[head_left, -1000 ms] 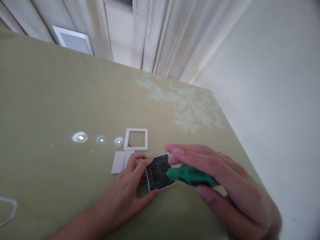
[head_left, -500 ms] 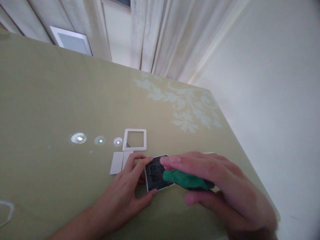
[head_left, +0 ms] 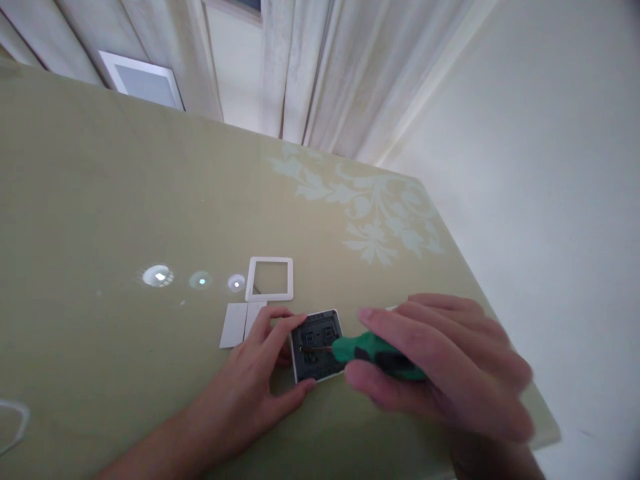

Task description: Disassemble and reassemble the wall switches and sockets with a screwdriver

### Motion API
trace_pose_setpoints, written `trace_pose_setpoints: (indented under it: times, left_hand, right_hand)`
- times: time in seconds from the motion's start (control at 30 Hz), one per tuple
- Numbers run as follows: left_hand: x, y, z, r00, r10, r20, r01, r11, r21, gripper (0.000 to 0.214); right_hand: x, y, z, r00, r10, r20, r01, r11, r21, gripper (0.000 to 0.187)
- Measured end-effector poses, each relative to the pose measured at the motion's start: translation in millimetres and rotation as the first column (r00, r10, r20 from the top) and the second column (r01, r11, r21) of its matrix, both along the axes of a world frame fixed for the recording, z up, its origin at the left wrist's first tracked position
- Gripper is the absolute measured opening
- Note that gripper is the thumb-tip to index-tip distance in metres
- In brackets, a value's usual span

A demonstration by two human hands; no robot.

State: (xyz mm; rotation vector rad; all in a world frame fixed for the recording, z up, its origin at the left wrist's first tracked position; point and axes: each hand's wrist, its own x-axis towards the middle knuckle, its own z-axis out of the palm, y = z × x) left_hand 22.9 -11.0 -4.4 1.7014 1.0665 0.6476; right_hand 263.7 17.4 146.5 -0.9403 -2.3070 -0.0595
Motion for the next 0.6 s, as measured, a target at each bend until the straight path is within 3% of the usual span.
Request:
trace_pose_setpoints:
  times: [0.07,0.17,0.2,0.23,0.3,0.37,0.4,0.47,0.53,0.6]
  left_hand:
    - [-0.4,-0.1,-0.4,1.0,0.002,-0.008,-0.002,1.0,0.005,0.068]
    - [-0.4,-0.4,-0.3,1.0,0.004,-0.016,-0.004,1.0,0.017,0.065]
    - [-0.2,-0.5,-0.2,1.0,0.002,-0.018,-0.002,1.0,0.013,0.065]
    - [-0.1,-0.6,-0.2,1.0,-0.002,-0.021,0.002,1.0,0.005,0.066]
    - [0.1,-0.6,-0.5,1.0,-0.009,-0.029,0.009,1.0,-0.016,0.067]
    - [0.0,-0.7,-1.3,1.0,-0.004,-0.029,0.003,1.0,-0.019,0.069]
    - [-0.1,-0.8,-1.8,1.0,-0.001,-0.028,0.001,1.0,-0.015,0.069]
    - [-0.2,-1.1,-2.1,1.0,0.003,-0.026,-0.003,1.0,0.007,0.067]
    - [0.0,-1.1,-1.3,1.0,0.002,-0.031,-0.001,1.0,0.022,0.063]
    - [0.8,-0.4,0.4,1.0,-0.006,-0.028,0.007,1.0,0.014,0.061]
  right_hand:
    - [0.5,-0.2,0.9,1.0,0.011,0.023,-0.011,1.0,-0.006,0.035]
    - [5.7,0.7,9.8,0.991,0.115,0.068,-0.091,0.952,-0.292,0.044]
    - [7.5,1.0,12.0,0.988,0.13,0.084,-0.095,0.938,-0.335,0.044]
    - [8.9,1.3,12.7,0.987,0.128,0.098,-0.09,0.942,-0.322,0.042]
    - [9.6,2.0,10.0,0.99,0.111,0.082,-0.099,0.985,-0.139,0.033]
    - [8.1,3.7,4.7,0.994,0.103,0.042,-0.104,0.994,0.016,0.034]
    - [7.1,5.1,2.8,0.992,0.123,0.027,-0.124,0.992,0.026,0.037]
    - [5.5,8.2,1.7,0.978,0.211,0.009,-0.209,0.974,-0.082,0.043]
    - [5.0,9.5,3.5,0.944,0.33,-0.011,-0.325,0.922,-0.211,0.045]
    - [4.7,6.8,4.9,0.947,0.321,0.001,-0.311,0.919,-0.242,0.036]
